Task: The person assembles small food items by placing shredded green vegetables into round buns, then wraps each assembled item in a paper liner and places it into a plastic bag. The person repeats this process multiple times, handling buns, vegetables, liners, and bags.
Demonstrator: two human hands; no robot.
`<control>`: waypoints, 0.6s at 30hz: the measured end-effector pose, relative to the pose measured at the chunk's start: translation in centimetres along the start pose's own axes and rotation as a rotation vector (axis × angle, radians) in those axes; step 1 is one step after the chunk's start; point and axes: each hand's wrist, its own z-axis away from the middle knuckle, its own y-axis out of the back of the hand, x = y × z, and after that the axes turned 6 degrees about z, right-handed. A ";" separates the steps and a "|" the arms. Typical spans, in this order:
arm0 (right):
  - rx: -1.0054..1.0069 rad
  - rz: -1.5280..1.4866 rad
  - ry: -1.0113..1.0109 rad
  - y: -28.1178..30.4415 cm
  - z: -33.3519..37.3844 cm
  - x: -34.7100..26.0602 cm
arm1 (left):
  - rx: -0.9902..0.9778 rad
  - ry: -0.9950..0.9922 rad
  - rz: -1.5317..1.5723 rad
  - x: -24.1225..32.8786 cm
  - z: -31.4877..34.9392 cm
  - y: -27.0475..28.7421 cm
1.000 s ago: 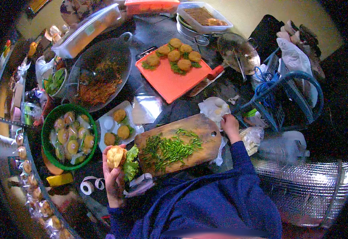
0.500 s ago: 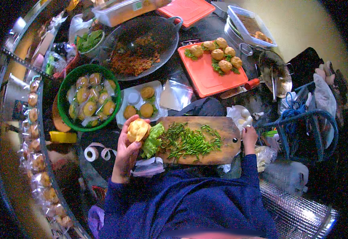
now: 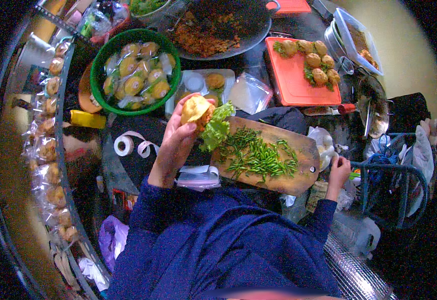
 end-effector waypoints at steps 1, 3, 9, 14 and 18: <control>0.019 -0.016 -0.008 0.8 -0.6 -0.6 | -0.005 0.000 0.015 0.0 0.1 0.1; -0.022 -0.175 -0.102 2.4 -1.7 -2.3 | 0.012 -0.004 0.005 -0.1 0.2 0.2; -0.326 -0.939 -0.426 6.9 -4.6 -10.0 | 0.096 0.024 -0.041 -1.0 -0.3 0.8; -0.559 -1.312 -0.483 10.1 -4.4 -16.7 | 0.037 0.000 0.018 -0.7 0.9 0.6; -0.661 -1.374 -0.457 11.9 -4.2 -20.4 | 0.017 0.024 0.020 -0.6 1.1 0.6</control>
